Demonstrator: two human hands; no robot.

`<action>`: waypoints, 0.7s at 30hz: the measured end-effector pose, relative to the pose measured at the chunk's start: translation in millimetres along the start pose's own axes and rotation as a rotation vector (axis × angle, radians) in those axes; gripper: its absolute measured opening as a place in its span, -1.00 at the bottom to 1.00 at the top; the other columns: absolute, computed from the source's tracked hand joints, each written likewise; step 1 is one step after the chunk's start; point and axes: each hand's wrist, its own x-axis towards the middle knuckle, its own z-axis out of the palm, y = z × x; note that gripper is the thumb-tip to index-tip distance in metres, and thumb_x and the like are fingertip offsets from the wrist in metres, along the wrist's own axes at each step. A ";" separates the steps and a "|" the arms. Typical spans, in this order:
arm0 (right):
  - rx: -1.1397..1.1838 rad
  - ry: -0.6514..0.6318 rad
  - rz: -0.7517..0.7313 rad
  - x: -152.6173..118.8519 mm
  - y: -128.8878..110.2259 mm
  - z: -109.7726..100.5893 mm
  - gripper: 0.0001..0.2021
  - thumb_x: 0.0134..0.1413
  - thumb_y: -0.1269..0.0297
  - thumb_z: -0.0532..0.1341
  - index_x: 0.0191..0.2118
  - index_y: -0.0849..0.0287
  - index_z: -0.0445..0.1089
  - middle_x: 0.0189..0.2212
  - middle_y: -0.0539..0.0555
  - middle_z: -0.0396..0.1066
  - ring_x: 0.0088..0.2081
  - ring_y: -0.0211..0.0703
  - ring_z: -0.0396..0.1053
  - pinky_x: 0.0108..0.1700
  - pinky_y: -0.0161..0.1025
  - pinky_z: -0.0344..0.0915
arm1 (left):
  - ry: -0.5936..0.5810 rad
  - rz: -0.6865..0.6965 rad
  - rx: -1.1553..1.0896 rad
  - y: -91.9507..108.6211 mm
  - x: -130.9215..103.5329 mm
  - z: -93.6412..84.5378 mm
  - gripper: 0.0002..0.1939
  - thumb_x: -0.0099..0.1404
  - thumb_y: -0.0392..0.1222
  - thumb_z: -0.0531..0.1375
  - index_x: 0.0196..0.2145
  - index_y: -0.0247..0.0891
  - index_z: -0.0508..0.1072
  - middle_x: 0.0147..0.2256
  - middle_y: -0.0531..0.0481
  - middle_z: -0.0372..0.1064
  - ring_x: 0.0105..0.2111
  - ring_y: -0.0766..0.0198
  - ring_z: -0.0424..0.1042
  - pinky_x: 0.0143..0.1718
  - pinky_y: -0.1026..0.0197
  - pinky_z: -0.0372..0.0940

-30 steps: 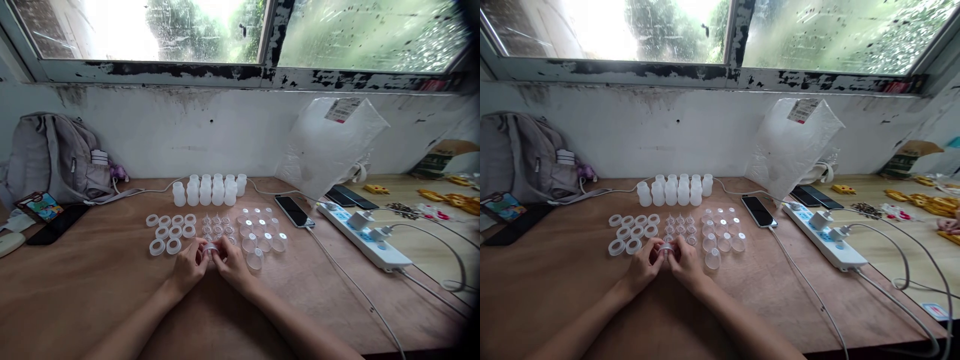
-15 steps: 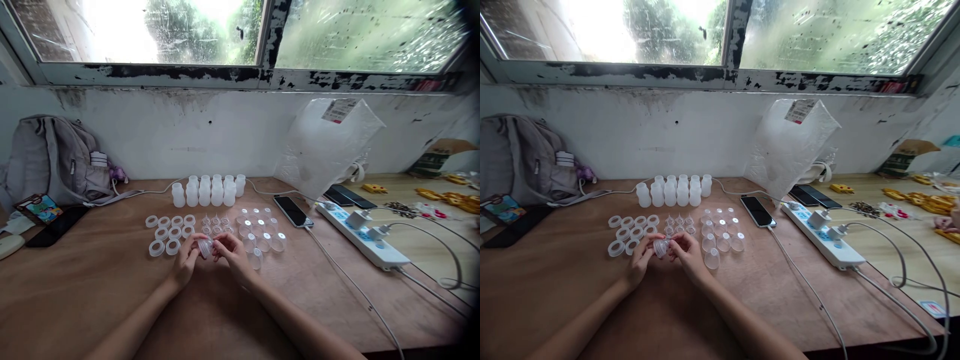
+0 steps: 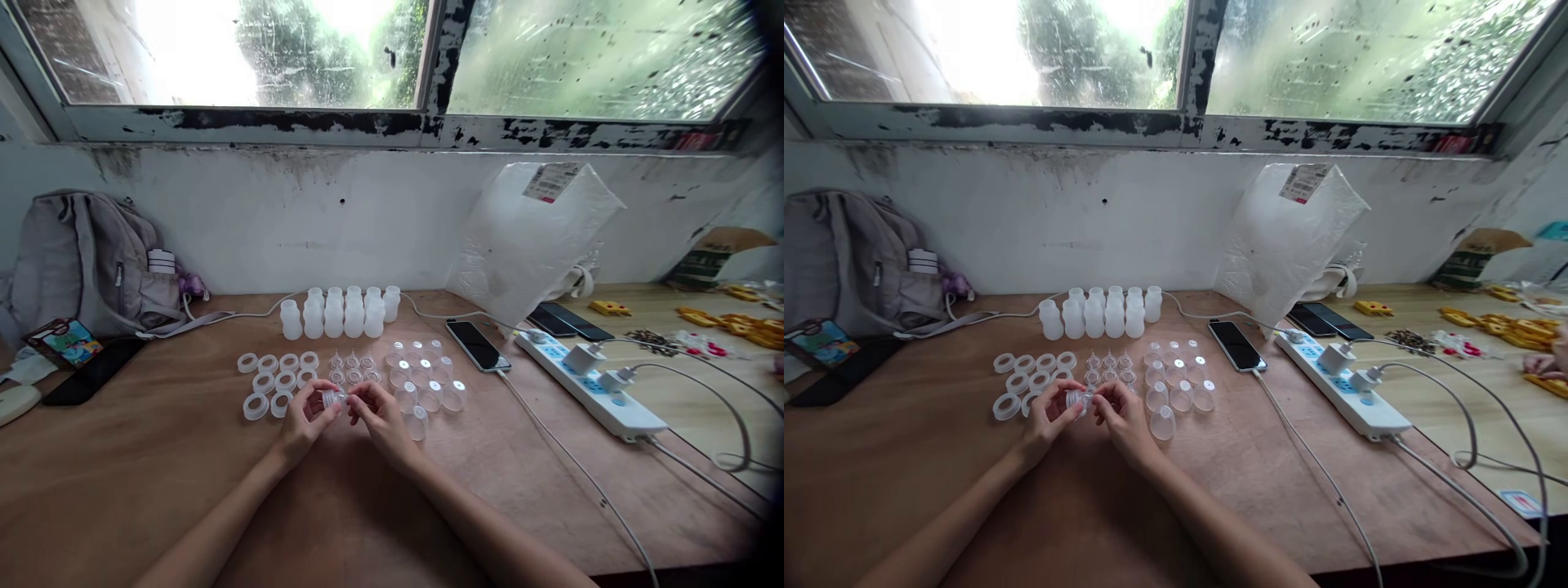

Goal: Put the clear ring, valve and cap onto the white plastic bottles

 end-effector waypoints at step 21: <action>0.092 0.025 0.025 3.0 13.1 -3.4 -0.82 0.04 0.16 0.06 -0.39 0.15 0.13 -0.57 -0.11 0.12 -0.68 -0.43 0.08 -0.69 -0.44 0.05 | 0.284 0.042 0.355 8.6 29.0 -20.6 -0.75 0.16 -0.10 0.06 -0.24 -0.25 0.36 -0.23 -0.07 0.39 -0.21 0.21 0.38 -0.21 0.19 0.29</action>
